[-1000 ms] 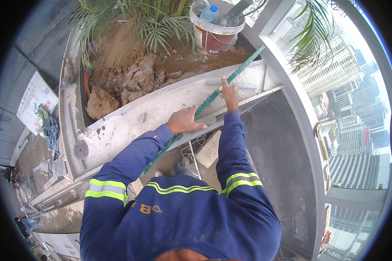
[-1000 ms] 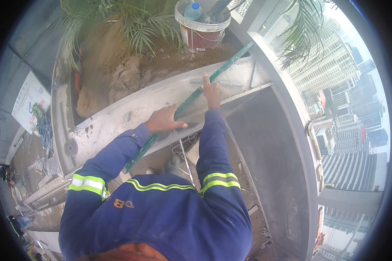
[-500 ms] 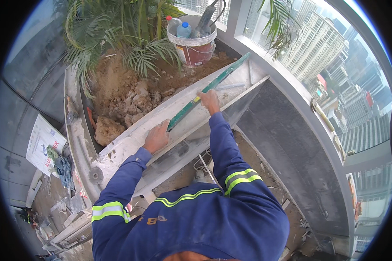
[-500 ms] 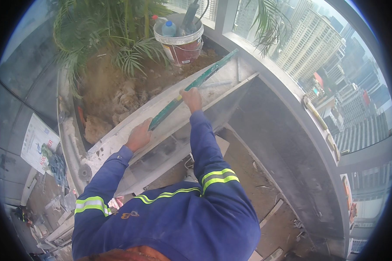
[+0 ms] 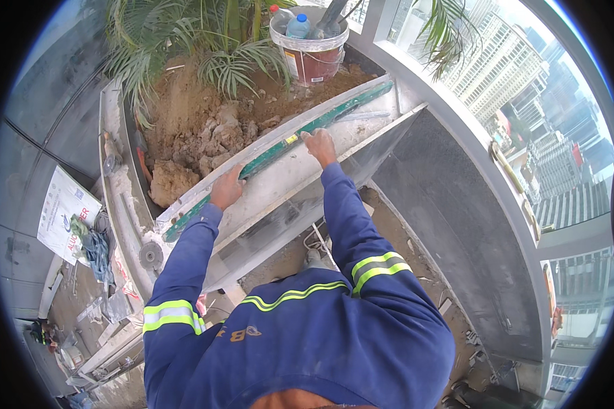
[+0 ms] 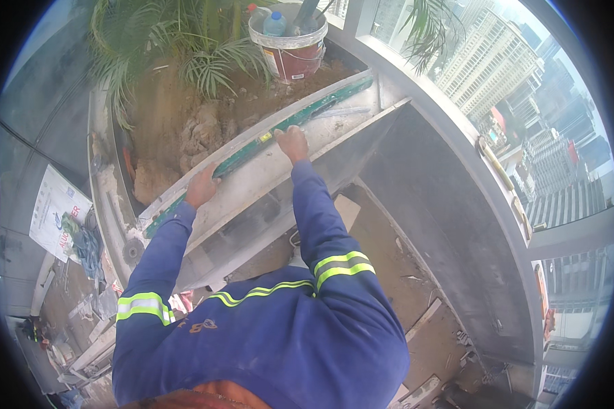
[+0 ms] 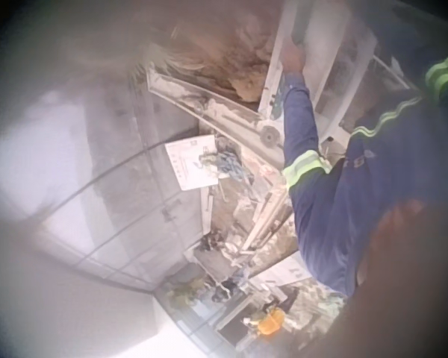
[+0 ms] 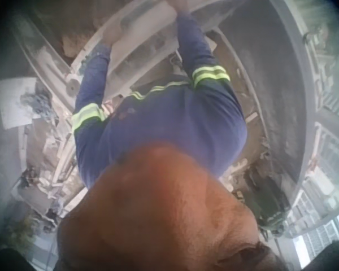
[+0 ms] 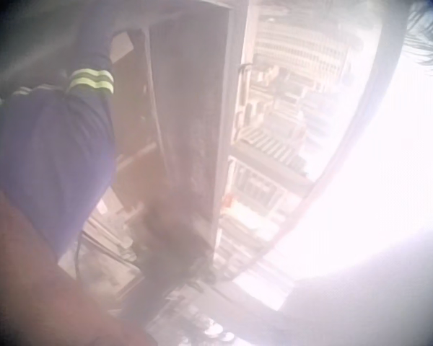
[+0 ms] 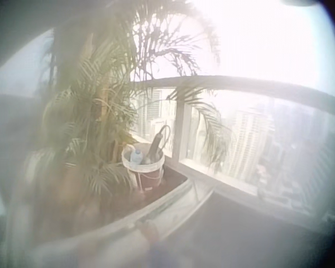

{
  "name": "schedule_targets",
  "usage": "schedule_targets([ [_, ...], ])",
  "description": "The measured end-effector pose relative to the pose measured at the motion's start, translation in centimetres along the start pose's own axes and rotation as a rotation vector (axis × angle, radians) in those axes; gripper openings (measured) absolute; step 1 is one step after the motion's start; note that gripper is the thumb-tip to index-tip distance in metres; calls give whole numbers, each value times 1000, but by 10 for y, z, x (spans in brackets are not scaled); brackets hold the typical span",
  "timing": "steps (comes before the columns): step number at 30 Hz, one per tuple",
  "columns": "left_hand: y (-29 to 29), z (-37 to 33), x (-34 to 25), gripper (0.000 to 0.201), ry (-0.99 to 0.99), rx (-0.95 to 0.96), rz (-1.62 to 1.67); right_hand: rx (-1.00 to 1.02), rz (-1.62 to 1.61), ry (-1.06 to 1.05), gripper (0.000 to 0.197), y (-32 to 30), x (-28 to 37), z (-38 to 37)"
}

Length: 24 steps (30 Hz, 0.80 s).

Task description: The person uses a spirit level and a tape measure to check and record dimensions along a curved concrete planter edge. They repeatedly reposition the level and measure different sections of the planter rim while working on a high-rise balcony.

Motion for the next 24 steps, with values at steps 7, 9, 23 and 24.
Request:
schedule_targets([
  [7,0,-16,-31,67,-54,25,-65,-87,-137,-84,35,-36,-55,19],
  [9,-10,-2,-9,72,-149,82,-108,-22,-289,-2,37,-31,-16,53],
  [23,-84,138,-95,38,142,-182,597,-487,-241,-10,26,-103,-183,146],
  [24,-75,171,-93,36,132,-135,677,-402,-225,107,26,-80,-199,157],
])
Point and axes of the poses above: each hand's wrist, its own z-axis away from the middle knuckle, its own y-axis out of the palm, x = y × z, the point moved 2 cm from there along -z, towards the middle knuckle
